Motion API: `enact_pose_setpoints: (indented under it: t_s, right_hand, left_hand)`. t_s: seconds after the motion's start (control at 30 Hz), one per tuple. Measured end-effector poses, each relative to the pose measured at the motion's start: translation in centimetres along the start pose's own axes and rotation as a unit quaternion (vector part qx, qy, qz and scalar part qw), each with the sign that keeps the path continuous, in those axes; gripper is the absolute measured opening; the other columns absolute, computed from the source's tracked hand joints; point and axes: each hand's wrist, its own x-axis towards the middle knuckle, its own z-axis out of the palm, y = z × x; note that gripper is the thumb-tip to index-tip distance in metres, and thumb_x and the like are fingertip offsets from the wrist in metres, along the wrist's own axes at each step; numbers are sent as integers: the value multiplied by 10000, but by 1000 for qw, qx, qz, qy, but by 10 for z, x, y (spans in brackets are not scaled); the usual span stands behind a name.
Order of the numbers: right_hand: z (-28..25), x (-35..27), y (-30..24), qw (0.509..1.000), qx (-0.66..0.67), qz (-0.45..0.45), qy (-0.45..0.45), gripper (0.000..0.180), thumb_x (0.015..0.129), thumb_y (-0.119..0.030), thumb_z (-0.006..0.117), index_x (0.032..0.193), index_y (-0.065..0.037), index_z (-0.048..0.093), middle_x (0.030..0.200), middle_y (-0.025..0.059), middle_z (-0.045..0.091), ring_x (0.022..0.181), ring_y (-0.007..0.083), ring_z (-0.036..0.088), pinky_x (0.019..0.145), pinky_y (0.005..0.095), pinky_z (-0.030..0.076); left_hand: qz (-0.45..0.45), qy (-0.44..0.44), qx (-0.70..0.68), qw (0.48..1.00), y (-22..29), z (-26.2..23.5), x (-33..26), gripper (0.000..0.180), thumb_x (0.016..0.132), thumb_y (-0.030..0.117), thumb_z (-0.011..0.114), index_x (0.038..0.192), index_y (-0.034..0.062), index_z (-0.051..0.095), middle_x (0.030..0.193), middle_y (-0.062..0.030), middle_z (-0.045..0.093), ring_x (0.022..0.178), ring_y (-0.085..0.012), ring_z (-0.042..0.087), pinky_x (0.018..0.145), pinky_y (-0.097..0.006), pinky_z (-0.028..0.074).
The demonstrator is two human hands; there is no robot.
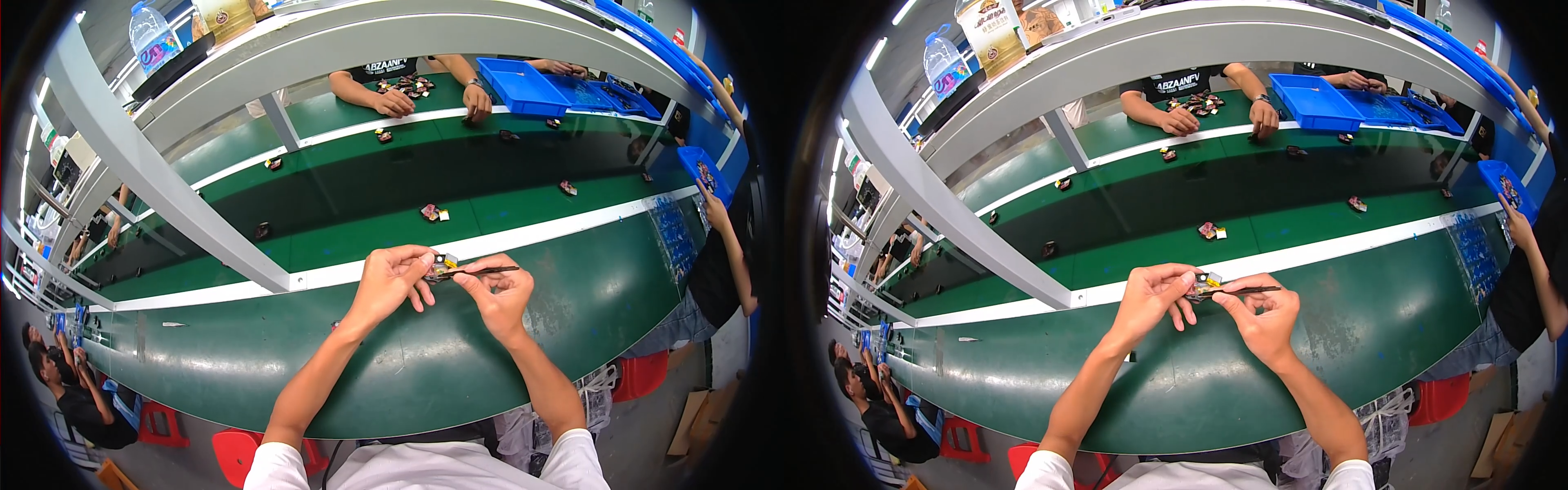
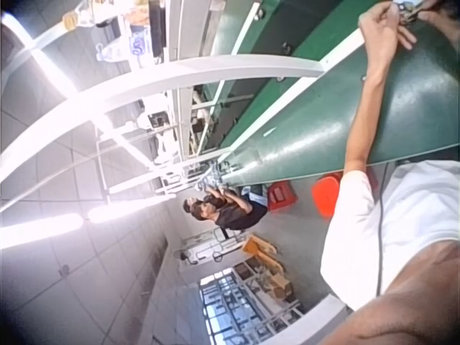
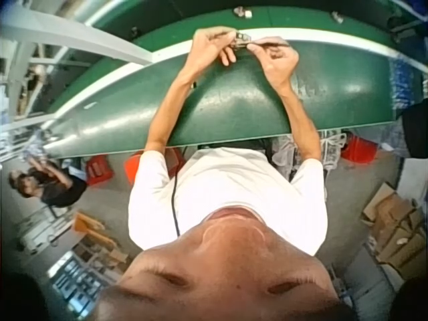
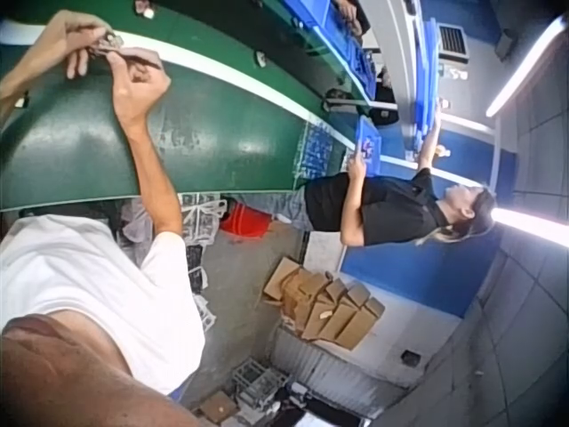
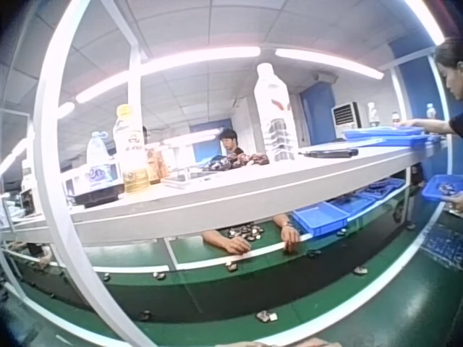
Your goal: Assembling small electronic components or game cartridges at a factory workbench using a stylus tool.
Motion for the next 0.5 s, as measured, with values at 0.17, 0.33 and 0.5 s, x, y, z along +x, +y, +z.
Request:
enact_pose_setpoints:
  t_s: [0.17, 0.33, 0.5]
  right_hand:
    - [2, -1, 1, 1000, -20, -23, 6, 128, 809, 32, 822, 886, 14, 721, 788, 22, 710, 503, -25, 420, 451, 177, 266]
    - [4, -2, -3, 1000, -20, -9, 11, 128, 803, 37, 824, 878, 13, 723, 765, 18, 704, 497, -22, 421, 452, 177, 267]
    - [6, -3, -2, 999, -23, -21, 19, 134, 800, 34, 828, 882, 16, 724, 760, 14, 703, 490, -23, 416, 450, 178, 262]
  left_hand:
    - [2, 4, -7, 1000, 1, -1, 0, 296, 1017, 150, 603, 1155, -108, 650, 863, -147, 695, 605, -194, 708, 451, -267, 546]
    - [4, 9, -11, 1000, 3, 1, -1, 282, 1015, 136, 601, 1154, -105, 648, 871, -141, 696, 608, -199, 710, 452, -268, 549]
    - [6, 13, -13, 1000, 6, 2, -2, 273, 1012, 122, 601, 1162, -102, 645, 880, -141, 700, 619, -199, 712, 460, -269, 551]
